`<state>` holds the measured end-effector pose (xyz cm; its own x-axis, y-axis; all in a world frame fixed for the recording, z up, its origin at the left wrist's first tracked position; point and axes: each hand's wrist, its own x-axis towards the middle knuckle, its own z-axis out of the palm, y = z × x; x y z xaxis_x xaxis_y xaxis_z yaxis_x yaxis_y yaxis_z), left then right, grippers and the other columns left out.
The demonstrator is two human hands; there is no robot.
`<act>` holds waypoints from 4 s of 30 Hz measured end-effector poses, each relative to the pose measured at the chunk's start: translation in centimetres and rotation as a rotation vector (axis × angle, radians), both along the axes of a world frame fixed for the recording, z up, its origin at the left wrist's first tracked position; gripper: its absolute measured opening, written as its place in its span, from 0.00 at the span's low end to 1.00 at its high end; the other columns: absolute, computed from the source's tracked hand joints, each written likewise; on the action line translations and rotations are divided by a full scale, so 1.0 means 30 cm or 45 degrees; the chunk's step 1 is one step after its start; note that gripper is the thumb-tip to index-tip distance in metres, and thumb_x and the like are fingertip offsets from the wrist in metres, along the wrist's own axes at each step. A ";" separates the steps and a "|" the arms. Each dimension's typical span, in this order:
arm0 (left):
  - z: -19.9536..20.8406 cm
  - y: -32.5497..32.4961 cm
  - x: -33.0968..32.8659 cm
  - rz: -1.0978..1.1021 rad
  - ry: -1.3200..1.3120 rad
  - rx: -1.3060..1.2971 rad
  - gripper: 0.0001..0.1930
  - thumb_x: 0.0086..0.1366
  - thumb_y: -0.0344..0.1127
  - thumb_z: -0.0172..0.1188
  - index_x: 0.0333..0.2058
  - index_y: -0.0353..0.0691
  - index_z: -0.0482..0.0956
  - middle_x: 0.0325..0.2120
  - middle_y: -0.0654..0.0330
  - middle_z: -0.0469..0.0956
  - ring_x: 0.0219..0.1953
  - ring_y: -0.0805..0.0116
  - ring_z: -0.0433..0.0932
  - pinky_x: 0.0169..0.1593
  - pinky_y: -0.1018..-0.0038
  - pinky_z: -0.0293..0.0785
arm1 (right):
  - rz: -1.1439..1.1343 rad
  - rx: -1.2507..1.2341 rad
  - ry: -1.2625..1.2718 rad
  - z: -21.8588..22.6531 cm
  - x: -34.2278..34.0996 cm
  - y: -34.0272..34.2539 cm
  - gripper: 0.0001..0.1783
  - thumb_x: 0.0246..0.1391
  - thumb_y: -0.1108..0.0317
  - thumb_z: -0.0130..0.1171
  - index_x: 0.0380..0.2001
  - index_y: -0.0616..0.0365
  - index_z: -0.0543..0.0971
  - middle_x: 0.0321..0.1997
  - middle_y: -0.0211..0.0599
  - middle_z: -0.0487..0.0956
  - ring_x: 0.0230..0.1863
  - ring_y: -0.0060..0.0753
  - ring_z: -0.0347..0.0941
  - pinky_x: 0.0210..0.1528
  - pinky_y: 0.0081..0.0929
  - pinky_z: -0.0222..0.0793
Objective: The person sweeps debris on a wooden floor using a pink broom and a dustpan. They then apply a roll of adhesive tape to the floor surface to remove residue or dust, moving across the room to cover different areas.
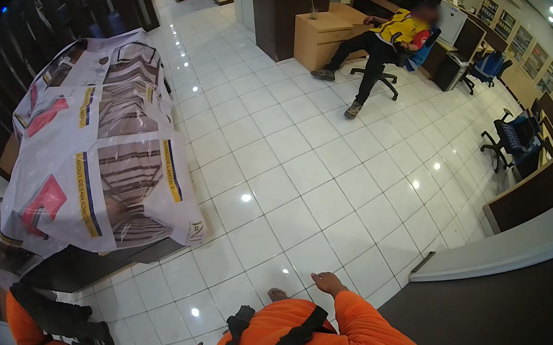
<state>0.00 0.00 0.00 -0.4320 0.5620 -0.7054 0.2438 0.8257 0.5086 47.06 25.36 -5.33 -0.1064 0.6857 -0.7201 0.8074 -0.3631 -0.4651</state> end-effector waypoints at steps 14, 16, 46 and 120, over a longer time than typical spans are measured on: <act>-0.075 -0.024 -0.026 0.023 0.019 0.019 0.31 0.51 0.32 0.58 0.55 0.27 0.64 0.26 0.48 0.80 0.28 0.67 0.80 0.33 0.74 0.76 | -0.009 0.096 0.015 -0.066 -0.029 0.006 0.38 0.56 0.40 0.37 0.46 0.69 0.73 0.50 0.56 0.73 0.55 0.53 0.65 0.58 0.36 0.58; -0.063 -0.017 -0.023 0.021 0.023 0.017 0.31 0.51 0.33 0.58 0.55 0.28 0.64 0.26 0.48 0.80 0.28 0.67 0.80 0.33 0.74 0.76 | 0.037 0.098 0.028 -0.046 -0.037 0.021 0.38 0.56 0.40 0.36 0.46 0.69 0.73 0.51 0.56 0.72 0.55 0.53 0.65 0.58 0.36 0.58; -0.079 -0.212 0.194 0.332 0.092 -0.080 0.27 0.55 0.42 0.54 0.55 0.44 0.68 0.39 0.47 0.77 0.42 0.52 0.75 0.48 0.67 0.71 | 0.399 -0.131 0.060 -0.053 -0.085 0.118 0.30 0.54 0.54 0.51 0.50 0.71 0.69 0.30 0.49 0.78 0.19 0.36 0.76 0.14 0.28 0.70; -0.129 -0.262 0.291 0.453 0.109 -0.170 0.30 0.56 0.42 0.51 0.58 0.42 0.62 0.54 0.49 0.68 0.56 0.55 0.67 0.58 0.68 0.62 | 0.392 0.000 0.154 -0.106 -0.195 0.336 0.24 0.55 0.59 0.52 0.40 0.76 0.74 0.19 0.37 0.73 0.18 0.29 0.71 0.18 0.28 0.72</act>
